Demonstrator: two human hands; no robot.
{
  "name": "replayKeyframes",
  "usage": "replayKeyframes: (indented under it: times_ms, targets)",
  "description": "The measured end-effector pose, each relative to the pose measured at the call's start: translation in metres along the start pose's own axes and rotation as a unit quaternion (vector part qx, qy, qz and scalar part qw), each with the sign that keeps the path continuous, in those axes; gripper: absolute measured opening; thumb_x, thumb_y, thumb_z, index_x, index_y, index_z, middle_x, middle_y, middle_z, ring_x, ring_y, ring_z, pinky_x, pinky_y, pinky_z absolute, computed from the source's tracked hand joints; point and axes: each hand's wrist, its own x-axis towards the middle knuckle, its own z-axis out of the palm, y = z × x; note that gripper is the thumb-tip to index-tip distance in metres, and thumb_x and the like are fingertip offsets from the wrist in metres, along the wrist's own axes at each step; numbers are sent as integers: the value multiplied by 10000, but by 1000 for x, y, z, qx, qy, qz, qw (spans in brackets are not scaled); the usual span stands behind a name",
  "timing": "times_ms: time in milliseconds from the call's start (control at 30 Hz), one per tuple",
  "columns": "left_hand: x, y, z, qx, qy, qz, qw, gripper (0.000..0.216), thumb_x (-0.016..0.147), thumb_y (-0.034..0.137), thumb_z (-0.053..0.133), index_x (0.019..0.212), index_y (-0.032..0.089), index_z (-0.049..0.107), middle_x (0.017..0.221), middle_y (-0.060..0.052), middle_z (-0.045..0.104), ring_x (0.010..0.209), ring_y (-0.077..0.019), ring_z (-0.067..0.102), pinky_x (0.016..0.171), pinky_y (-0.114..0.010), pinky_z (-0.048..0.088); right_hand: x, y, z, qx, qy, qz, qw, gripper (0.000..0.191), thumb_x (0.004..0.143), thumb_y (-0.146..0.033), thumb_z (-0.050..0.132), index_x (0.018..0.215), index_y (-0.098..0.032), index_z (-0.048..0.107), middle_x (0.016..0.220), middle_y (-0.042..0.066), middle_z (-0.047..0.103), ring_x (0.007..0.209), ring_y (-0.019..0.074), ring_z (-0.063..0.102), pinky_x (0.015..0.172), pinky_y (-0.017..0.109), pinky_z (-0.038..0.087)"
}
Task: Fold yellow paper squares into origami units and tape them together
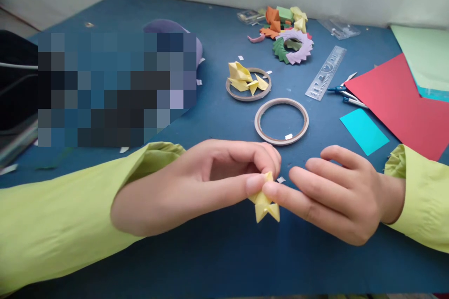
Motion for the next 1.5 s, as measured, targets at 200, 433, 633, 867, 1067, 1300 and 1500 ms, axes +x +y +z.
replayKeyframes:
  times_ms: [200, 433, 633, 867, 1067, 1300, 1500]
  targets:
    - [-2, 1, 1, 27, 21, 23, 999, 118, 814, 208, 493, 710, 159, 522, 689, 0, 529, 615, -104, 474, 549, -207, 411, -1, -1, 3, 26, 73, 26, 997, 184, 866, -135, 479, 1027, -115, 566, 876, 101, 703, 715, 178, 646, 584, 331, 502]
    - [-4, -3, 2, 257, 97, 207, 939, 124, 813, 109, 515, 716, 167, 566, 740, -14, 596, 747, -135, 516, 705, -255, 441, 7, -4, -1, 191, 23, 175, 965, 268, 891, -172, 477, 1146, -88, 484, 883, 111, 672, 786, 164, 638, 674, 312, 521]
    - [-3, -6, 2, 310, 93, 237, 916, 131, 830, 95, 514, 741, 174, 568, 762, -24, 622, 778, -142, 526, 787, -282, 449, 2, -9, -3, 326, 50, 233, 915, 337, 799, 0, 559, 1107, -135, 528, 877, 60, 638, 796, 131, 611, 661, 272, 506]
    - [-4, -9, 1, 328, 85, 255, 906, 126, 836, 96, 503, 784, 179, 583, 806, -30, 611, 815, -147, 528, 848, -284, 432, 3, -11, -3, 335, 62, 282, 897, 302, 814, -1, 549, 1063, -171, 574, 867, 46, 639, 812, 131, 615, 672, 247, 529]
    - [-3, -3, 2, 250, 81, 179, 948, 135, 833, 118, 514, 717, 157, 571, 739, -3, 580, 715, -121, 507, 641, -232, 421, 1, 1, 3, 171, 22, 89, 981, 319, 933, -266, 440, 1145, -56, 554, 862, 127, 636, 782, 197, 610, 629, 342, 505]
    - [-2, -2, 1, 171, 67, 108, 977, 140, 828, 166, 523, 697, 150, 570, 737, 3, 557, 676, -112, 511, 609, -212, 421, -8, 0, 7, 51, 22, 46, 997, 350, 929, -358, 460, 1158, -122, 579, 842, 81, 660, 773, 207, 609, 607, 367, 468]
    - [-1, -1, -1, 82, 26, 70, 994, 95, 813, 174, 546, 731, 137, 577, 748, -4, 563, 665, -113, 521, 616, -213, 437, -7, -6, 4, 47, 18, 72, 996, 356, 930, -347, 462, 1187, -120, 556, 836, 85, 659, 775, 224, 604, 626, 394, 455]
